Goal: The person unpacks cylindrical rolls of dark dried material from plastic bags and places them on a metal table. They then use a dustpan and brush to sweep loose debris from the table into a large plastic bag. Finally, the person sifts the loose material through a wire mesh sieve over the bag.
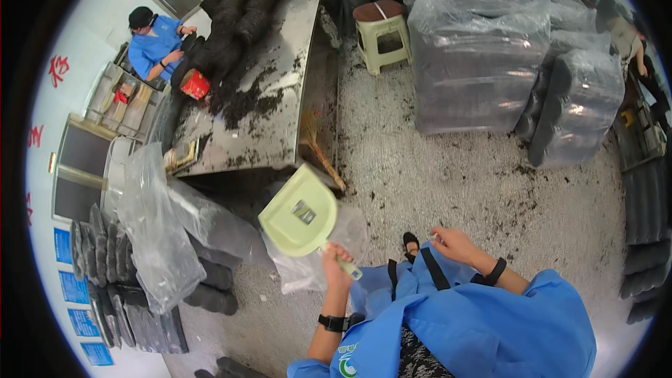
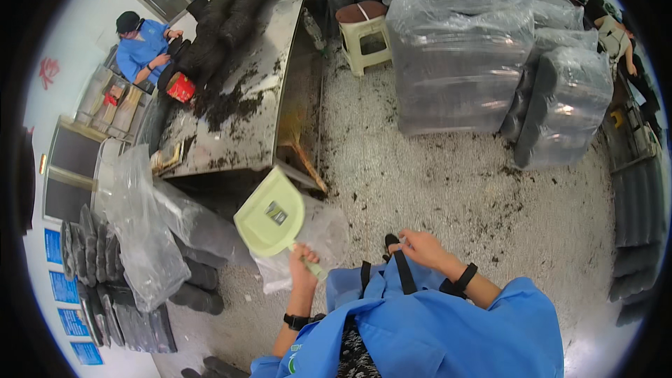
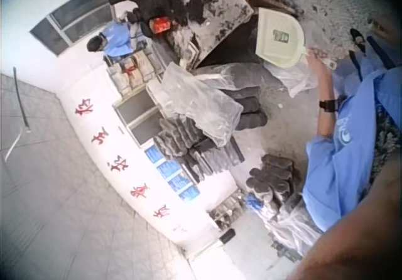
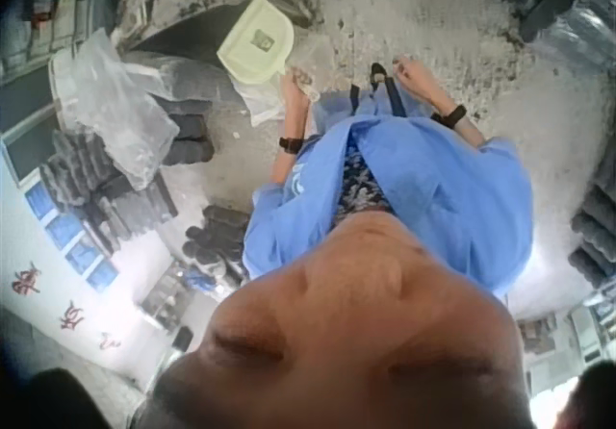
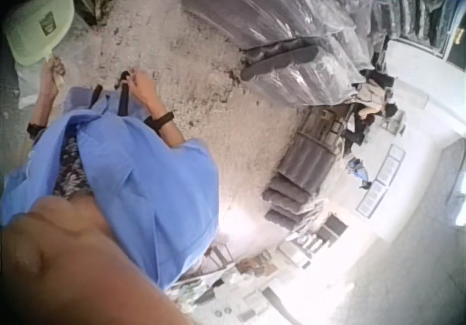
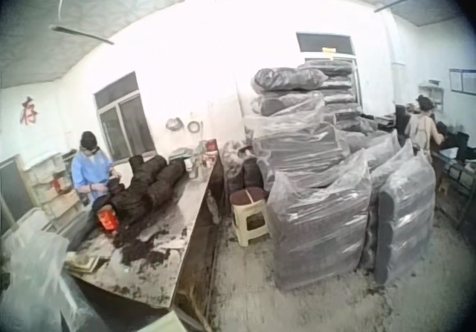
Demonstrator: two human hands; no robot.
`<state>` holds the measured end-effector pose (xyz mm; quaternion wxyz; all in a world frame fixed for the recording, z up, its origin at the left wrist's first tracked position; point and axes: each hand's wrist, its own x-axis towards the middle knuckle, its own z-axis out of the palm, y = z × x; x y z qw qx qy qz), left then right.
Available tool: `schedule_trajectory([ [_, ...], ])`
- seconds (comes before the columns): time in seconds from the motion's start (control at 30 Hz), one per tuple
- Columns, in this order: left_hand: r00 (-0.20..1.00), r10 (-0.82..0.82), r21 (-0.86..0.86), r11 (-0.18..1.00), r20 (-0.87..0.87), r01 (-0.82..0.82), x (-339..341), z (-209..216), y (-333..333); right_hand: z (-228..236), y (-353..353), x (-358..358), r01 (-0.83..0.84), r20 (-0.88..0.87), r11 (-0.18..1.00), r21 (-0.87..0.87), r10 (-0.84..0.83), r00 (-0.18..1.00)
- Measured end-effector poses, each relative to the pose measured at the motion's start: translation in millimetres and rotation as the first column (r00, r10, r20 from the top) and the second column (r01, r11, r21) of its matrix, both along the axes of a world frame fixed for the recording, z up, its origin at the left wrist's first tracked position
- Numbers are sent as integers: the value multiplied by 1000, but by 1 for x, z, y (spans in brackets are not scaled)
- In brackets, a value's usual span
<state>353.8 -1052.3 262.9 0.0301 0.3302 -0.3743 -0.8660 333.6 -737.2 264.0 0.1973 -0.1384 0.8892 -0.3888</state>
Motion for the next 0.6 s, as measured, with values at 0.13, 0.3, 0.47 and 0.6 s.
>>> schedule_trajectory([
  [0.13, 991, 136, -135, 981, -7, -136, -107, 10, -53, -4, -31, -145, -156, -74, 987, 24, 157, 985],
  [0.3, 946, 316, -370, 873, -65, -317, -264, 17, -87, -12, -93, -354, -278, -201, 960, -35, 266, 943],
  [0.47, 879, 465, -429, 777, -102, -461, -475, 4, -139, -43, -153, -574, -335, -206, 942, 23, 333, 920],
  [0.6, 831, 541, -317, 771, -134, -553, -635, 17, -171, -30, -175, -749, -443, -231, 875, 195, 480, 846],
])
